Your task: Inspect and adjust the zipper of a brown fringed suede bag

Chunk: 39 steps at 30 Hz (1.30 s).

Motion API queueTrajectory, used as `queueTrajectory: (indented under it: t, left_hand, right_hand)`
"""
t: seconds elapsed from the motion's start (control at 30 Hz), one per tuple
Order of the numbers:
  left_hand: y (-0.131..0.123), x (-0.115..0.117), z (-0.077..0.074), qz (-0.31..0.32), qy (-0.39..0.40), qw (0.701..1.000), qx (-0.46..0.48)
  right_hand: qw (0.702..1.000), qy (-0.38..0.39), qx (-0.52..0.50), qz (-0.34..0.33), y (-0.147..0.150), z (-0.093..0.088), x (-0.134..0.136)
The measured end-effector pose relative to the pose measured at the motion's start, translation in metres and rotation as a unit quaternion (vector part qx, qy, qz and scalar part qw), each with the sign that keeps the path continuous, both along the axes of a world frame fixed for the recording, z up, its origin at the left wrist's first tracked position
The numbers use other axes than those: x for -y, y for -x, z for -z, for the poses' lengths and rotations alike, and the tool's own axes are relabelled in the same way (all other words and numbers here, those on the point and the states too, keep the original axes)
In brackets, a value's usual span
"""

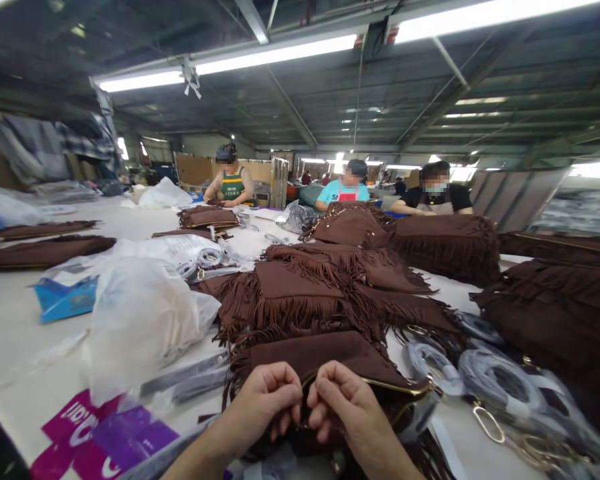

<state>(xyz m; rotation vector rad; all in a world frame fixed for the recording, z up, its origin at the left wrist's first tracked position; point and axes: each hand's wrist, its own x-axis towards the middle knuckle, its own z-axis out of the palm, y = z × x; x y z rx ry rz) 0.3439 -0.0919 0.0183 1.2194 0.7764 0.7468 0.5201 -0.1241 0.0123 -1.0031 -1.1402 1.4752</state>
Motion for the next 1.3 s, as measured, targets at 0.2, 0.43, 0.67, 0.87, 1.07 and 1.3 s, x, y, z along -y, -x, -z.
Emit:
queueTrajectory:
  t: [0.2, 0.43, 0.67, 0.87, 1.07, 1.3]
  left_hand:
    - [0.002, -0.001, 0.001, -0.03, -0.008, 0.999, -0.028]
    - [0.0, 0.001, 0.0, -0.032, -0.054, 0.995, -0.075]
    - [-0.003, 0.004, 0.002, -0.058, -0.121, 0.985, -0.105]
    - [-0.005, 0.004, 0.006, -0.064, -0.12, 0.986, -0.091]
    - [-0.008, 0.003, 0.008, -0.074, -0.122, 0.986, -0.089]
    - [-0.008, 0.003, 0.009, -0.081, -0.133, 0.983, -0.097]
  right_hand:
    - [0.995, -0.035, 0.097, -0.013, -0.005, 0.017, -0.007]
    - [0.974, -0.13, 0.185, -0.006, -0.006, 0.017, -0.001]
    - [0.955, -0.175, 0.238, 0.016, -0.004, 0.017, -0.002]
    - [0.948, -0.197, 0.248, 0.034, 0.0, 0.016, 0.0]
    - [0.947, -0.195, 0.248, 0.061, 0.003, 0.018, 0.0]
    - [0.952, -0.19, 0.234, 0.049, 0.002, 0.025, 0.0]
